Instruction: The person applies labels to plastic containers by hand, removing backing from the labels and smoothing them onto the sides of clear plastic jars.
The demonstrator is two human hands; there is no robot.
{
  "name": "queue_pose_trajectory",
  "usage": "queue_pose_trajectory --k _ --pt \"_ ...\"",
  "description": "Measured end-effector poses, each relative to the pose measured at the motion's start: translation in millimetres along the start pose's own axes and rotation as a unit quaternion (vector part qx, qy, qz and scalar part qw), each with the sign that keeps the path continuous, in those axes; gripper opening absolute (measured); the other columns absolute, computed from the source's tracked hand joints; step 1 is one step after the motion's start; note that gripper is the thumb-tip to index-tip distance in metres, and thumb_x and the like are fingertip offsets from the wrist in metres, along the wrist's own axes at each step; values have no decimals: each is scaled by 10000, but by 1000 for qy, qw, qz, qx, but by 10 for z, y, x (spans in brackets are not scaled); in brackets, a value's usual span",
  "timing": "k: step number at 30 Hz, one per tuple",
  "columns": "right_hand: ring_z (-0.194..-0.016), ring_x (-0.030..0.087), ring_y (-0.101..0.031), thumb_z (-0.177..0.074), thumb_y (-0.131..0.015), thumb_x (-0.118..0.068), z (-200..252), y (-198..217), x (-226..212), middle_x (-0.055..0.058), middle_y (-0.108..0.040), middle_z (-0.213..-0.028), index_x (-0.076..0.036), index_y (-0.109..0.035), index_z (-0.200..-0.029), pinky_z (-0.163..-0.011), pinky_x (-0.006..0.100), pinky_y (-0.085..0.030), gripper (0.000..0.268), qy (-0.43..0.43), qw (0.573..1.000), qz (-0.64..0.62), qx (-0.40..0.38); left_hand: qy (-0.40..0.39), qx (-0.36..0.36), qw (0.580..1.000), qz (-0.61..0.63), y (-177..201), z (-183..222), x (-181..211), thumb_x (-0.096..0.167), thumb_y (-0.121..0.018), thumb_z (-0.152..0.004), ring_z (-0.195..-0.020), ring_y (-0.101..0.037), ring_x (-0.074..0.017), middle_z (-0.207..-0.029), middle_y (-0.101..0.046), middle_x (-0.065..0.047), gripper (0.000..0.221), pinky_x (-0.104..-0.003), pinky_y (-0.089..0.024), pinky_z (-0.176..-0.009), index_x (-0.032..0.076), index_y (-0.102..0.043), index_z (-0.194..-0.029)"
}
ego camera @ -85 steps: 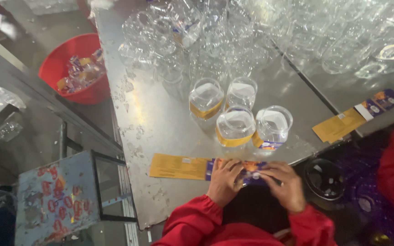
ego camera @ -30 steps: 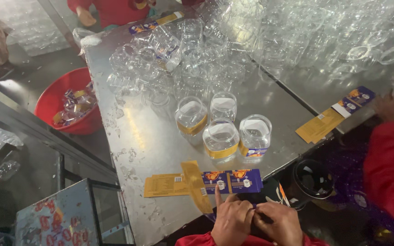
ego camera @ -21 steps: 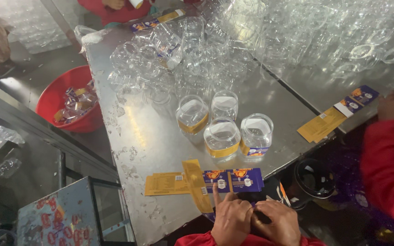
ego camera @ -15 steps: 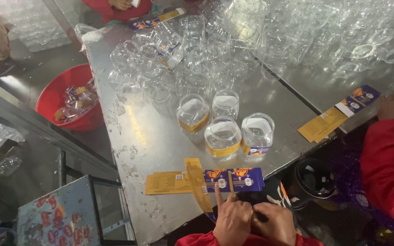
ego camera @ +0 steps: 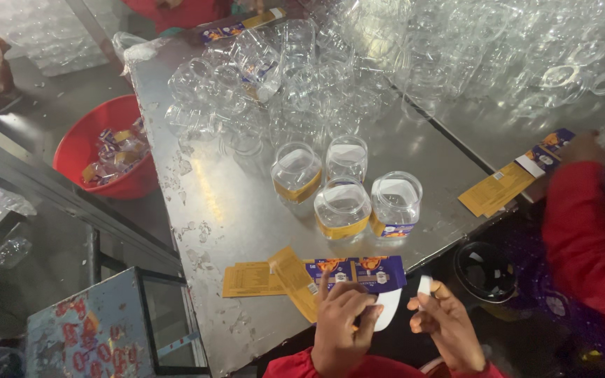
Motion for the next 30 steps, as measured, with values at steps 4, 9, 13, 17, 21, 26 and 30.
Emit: queue_pose_trajectory --k 4,9,13,17,21,26,30 --pt "-929 277 -697 -1023 -606 -79 141 -219 -212 203 -738 -1027 96 -635 -1220 -855 414 -535 265 167 983 37 -72 -112 50 992 -7 89 26 211 133 -802 -843 -918 -733 -223 -775 -693 -47 116 -627 -370 -1176 83 -698 -836" --pt "-1311 333 -511 -756 -798 -76 568 -841 -353 297 -578 -1375 113 -501 -1392 -1070 422 -376 727 360 844 350 -188 -167 35 980 104 -75 173 222 145 -823 -863 -888 -755 -210 -815 -728 -53 97 -451 -543 -1086 93 -762 -917" --pt "-889 251 -669 -801 -800 -94 279 -415 167 223 -763 -964 95 -782 -1013 -763 371 -540 285 189 950 230 -97 91 45 977 190 -49 127 -230 106 -783 -796 -810 -751 -242 -865 -749 -99 117 -371 -574 -803 42 -778 -893" --pt "-635 135 -656 -890 -735 -114 123 209 79 99 -765 -744 35 -827 -913 -554 306 -502 177 94 979 141 113 67 121 975 174 247 -23 -39 89 -744 -854 -1047 -688 -310 -1123 -692 -143 300 -399 -514 -941 -3 -673 -1131" --pt "-650 116 -662 -819 -787 -161 98 -219 -209 123 -760 -669 -40 -845 -877 -570 304 -542 145 155 857 490 -28 23 -99 984 146 -77 -1 180 147 -770 -913 -1118 -711 -318 -1196 -717 -122 297 -382 -545 -983 64 -721 -1194" --pt "-729 180 -753 -800 -764 -185 297 -586 6 94 -808 -755 -38 -803 -849 -657 354 -628 159 12 869 469 -159 -117 -206 968 -86 -436 169 -14 189 -747 -819 -1028 -702 -331 -1037 -726 -98 241 -529 -445 -1041 73 -724 -1029" --pt "-645 188 -747 -810 -834 -307 106 -286 -472 85 -800 -757 -104 -848 -943 -658 345 -581 243 58 807 587 -28 -123 -188 962 -154 -187 261 -576 137 -715 -839 -744 -696 -277 -782 -710 -68 19 -427 -530 -670 141 -715 -858"
Point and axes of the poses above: each hand's wrist, its own z-axis away from the middle knuckle, its own y-axis out of the back of the hand, x = y × z, the point moved 8 cm from there along -z, towards the middle knuckle
